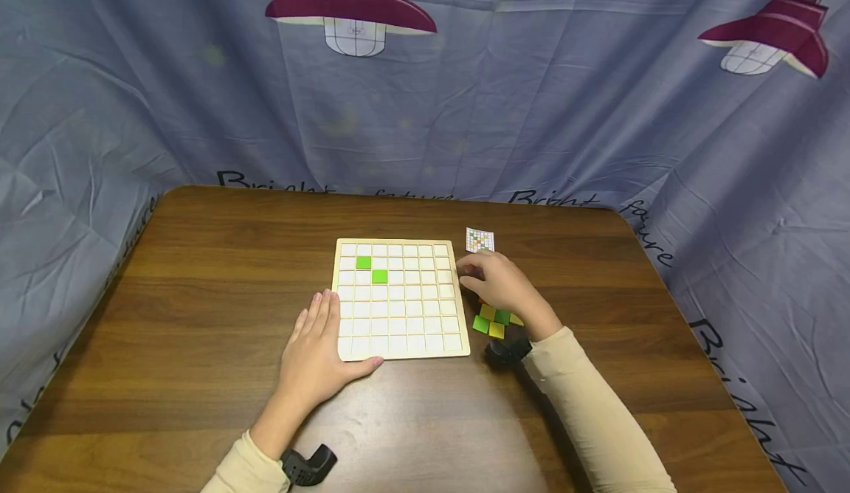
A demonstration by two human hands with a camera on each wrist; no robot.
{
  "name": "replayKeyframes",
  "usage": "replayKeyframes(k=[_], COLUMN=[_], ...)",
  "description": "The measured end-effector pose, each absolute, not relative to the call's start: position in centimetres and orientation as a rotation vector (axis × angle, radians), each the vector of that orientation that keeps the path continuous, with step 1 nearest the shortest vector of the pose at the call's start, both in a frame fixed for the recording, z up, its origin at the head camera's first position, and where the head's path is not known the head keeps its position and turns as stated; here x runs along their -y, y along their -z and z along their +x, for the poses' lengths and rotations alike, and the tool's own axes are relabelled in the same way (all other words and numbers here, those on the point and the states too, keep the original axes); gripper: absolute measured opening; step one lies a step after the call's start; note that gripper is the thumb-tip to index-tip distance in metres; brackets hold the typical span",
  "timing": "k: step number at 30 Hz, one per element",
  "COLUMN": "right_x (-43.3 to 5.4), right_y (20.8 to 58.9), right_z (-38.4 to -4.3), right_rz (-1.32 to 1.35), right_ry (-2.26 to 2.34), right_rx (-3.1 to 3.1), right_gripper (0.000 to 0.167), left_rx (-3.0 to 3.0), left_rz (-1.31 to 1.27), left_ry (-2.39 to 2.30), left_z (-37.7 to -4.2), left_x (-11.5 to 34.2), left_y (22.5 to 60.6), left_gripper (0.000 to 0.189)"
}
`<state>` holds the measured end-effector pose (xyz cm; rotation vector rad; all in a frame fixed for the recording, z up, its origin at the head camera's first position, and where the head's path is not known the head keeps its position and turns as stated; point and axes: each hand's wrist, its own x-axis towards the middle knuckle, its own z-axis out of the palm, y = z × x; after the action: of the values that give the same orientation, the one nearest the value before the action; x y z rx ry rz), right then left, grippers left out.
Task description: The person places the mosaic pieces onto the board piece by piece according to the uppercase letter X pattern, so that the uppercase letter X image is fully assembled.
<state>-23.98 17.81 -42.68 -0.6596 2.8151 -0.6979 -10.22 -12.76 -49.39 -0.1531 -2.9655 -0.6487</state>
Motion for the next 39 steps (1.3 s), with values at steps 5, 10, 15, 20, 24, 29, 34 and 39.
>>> replayKeyframes(k=[5, 10, 15, 20, 24, 29, 34, 39], right_x=[-21.5, -23.4, -24.0, -24.3, -24.3, -24.1, -24.0, -24.0], right_y=[42.7, 43.3, 44.0, 44.4, 44.7, 45.1, 45.4, 45.7], right_z=[-23.3, -22.4, -21.9, -21.6, -21.6, -21.8, -21.9, -22.0], right_rz=[-0.589, -0.504, -0.517, -0.518, -0.533, -0.576, -0.517, -0.403], right_ry=[0.583, 0.563, 0.626, 0.722, 0.756, 0.792, 0.851, 0.947], right_rx=[-2.784, -2.747, -2.764, -2.775, -2.784, -2.795, -2.796, -2.754], right_gripper=[0.035, 0.037, 0.033, 0.025, 0.025, 0.026, 0.021, 0.018], left_rx=[2.970, 2.967, 2.962, 2.962, 2.966, 2.964, 2.968, 2.966], left_rz=[-0.159, -0.160, -0.158, -0.158, -0.155, -0.154, -0.154, -0.153], left_ry=[0.650, 0.646, 0.643, 0.639, 0.638, 0.640, 0.647, 0.646], left_z=[-10.2, -10.3, -10.2, -10.3, -10.3, -10.3, -10.3, -10.3], left_x=[12.8, 12.8, 12.9, 12.8, 12.8, 12.9, 12.8, 12.8], left_y=[49.3, 49.3, 49.4, 49.5, 49.5, 49.4, 49.4, 49.4], left_gripper=[0.132, 0.132, 0.132, 0.132, 0.132, 0.132, 0.132, 0.131])
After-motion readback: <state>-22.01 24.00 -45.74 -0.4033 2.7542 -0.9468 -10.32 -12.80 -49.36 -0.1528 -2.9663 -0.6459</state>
